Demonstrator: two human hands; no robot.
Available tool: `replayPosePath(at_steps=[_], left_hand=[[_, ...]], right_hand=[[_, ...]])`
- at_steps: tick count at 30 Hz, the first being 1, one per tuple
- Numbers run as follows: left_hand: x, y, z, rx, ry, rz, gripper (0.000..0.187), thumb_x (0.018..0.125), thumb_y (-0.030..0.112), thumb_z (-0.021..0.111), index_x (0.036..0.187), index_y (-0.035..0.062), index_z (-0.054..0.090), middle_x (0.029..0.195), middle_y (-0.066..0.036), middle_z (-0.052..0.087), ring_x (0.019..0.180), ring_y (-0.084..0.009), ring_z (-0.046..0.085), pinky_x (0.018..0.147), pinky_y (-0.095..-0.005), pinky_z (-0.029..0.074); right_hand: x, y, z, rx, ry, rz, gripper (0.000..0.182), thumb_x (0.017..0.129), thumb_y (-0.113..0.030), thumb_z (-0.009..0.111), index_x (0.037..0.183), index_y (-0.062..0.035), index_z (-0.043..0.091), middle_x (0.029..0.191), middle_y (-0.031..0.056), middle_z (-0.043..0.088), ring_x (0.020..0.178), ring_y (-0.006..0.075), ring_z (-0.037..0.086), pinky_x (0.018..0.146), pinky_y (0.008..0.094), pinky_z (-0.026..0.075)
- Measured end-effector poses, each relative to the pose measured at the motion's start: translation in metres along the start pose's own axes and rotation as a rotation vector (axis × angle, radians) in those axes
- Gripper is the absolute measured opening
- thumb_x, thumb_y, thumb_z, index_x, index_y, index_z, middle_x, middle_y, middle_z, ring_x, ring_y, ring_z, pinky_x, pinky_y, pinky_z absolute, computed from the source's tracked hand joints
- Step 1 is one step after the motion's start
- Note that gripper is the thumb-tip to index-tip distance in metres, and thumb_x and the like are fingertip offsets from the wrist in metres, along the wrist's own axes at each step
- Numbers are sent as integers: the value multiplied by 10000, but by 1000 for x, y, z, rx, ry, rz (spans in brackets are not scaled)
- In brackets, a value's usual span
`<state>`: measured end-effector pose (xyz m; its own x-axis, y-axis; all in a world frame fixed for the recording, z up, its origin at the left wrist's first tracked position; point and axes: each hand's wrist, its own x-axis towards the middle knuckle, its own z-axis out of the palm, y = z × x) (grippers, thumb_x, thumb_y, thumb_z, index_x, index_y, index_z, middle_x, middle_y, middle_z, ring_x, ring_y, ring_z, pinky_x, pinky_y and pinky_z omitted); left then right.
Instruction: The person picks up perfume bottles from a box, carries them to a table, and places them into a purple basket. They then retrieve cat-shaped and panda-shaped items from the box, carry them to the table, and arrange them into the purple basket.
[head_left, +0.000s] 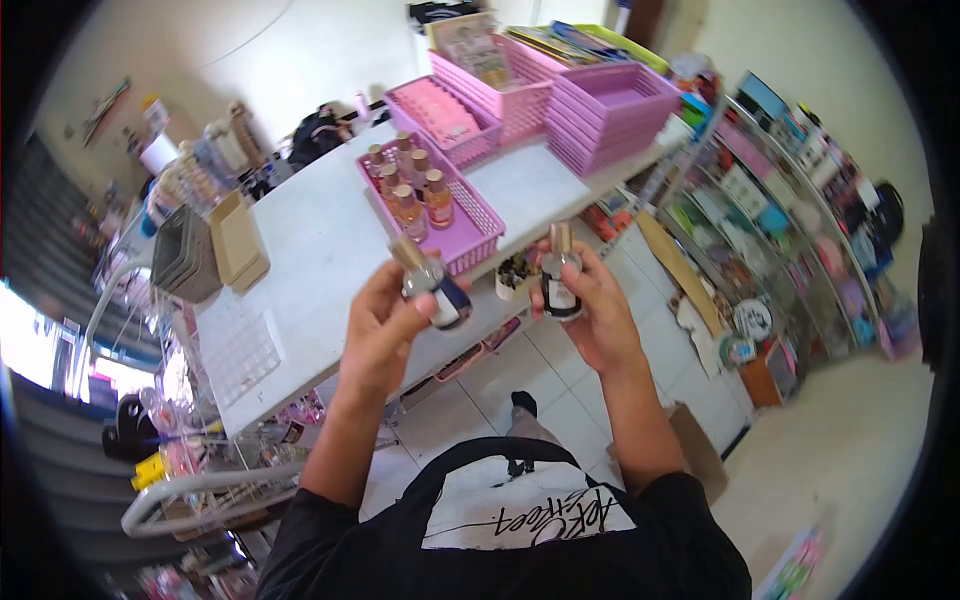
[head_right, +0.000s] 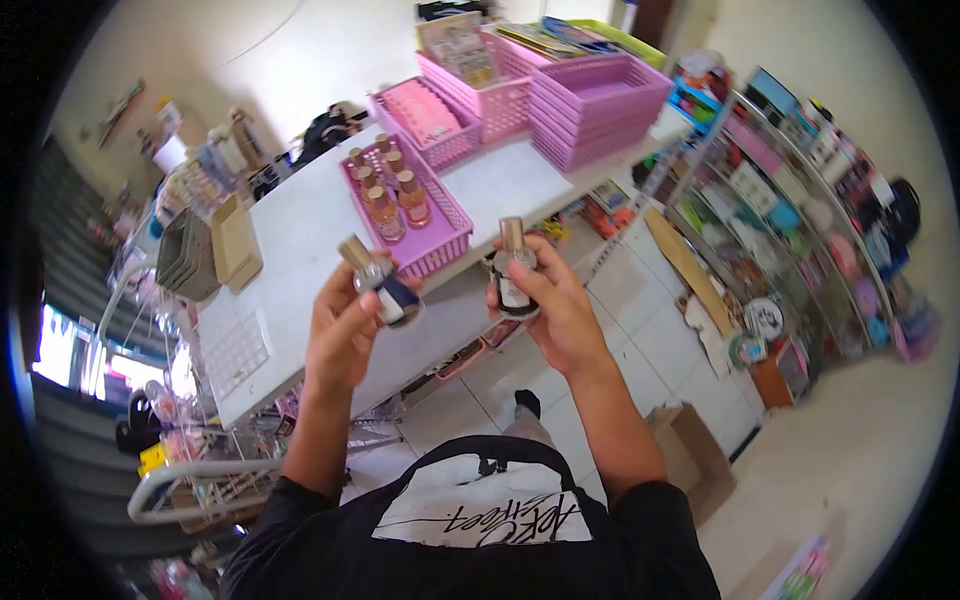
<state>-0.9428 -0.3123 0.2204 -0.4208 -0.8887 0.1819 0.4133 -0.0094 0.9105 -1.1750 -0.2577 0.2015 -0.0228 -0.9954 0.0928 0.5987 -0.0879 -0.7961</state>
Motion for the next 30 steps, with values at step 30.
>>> replayPosePath(at_steps=[30], left_hand=[[72, 2, 1, 1503, 301, 62, 409, 637, 161, 779, 1023, 83, 672, 972, -69, 668, 1042, -262, 541, 941, -398, 355]], right_hand=[[188, -24, -1, -1359, -899, -357, 409, 746, -148, 772, 1103, -70, 588, 940, 106, 676, 917, 275, 654, 1051, 477, 376]])
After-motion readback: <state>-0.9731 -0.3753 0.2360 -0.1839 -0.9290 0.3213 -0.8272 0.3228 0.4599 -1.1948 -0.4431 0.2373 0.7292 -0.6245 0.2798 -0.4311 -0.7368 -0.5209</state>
